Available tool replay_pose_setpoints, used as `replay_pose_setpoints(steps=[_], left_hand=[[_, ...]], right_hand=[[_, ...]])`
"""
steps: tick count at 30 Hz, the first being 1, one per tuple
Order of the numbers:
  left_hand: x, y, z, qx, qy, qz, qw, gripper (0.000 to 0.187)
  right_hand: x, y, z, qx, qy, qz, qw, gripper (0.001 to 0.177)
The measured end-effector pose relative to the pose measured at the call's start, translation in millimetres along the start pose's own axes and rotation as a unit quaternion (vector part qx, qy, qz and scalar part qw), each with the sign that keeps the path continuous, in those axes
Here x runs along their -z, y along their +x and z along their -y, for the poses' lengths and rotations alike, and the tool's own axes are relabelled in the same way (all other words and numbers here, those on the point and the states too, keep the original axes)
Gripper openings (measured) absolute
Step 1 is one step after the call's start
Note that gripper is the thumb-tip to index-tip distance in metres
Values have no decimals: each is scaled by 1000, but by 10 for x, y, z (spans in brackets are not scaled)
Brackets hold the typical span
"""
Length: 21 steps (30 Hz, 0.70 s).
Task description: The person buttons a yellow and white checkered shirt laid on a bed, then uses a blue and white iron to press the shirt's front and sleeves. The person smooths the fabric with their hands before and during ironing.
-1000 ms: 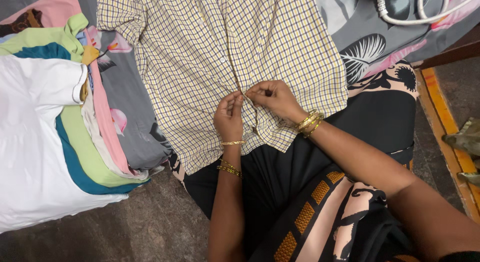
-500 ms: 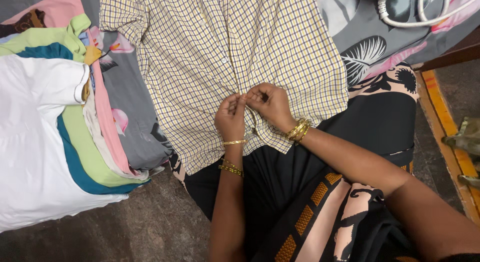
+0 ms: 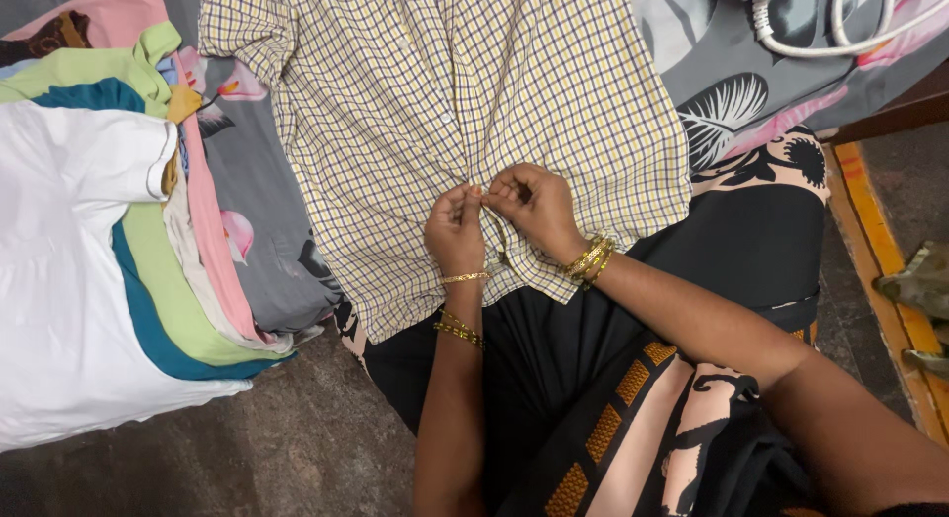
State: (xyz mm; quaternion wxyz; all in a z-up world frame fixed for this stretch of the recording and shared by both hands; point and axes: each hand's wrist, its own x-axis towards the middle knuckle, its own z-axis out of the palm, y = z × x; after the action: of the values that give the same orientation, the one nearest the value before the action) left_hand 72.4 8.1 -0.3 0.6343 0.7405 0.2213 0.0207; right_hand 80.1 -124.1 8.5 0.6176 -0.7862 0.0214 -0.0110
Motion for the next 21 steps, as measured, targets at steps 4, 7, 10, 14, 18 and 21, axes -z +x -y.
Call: replay_pose_setpoints(steps=[4, 7, 10, 14, 18, 21], left_hand=[[13, 29, 2, 0, -26, 19, 999, 20], [15, 35, 18, -6, 5, 18, 1000, 20], [9, 45, 43, -5, 25, 17, 1000, 19], [-14, 61, 59, -5, -8, 13, 1000, 17], [-24, 73, 39, 7, 21, 10, 1000, 15], [-27, 67, 34, -12, 26, 12, 1000, 13]], right_hand=[[7, -15, 35, 1, -19, -2, 1000, 20], [2, -22, 46, 2, -21, -10, 1000, 23], [1, -27, 48, 7, -12, -10, 1000, 21], [-4, -28, 72, 21, -41, -9, 999, 20], [-2, -20, 95, 31, -53, -5, 998, 20], [27, 4, 82, 20, -30, 10, 999, 17]])
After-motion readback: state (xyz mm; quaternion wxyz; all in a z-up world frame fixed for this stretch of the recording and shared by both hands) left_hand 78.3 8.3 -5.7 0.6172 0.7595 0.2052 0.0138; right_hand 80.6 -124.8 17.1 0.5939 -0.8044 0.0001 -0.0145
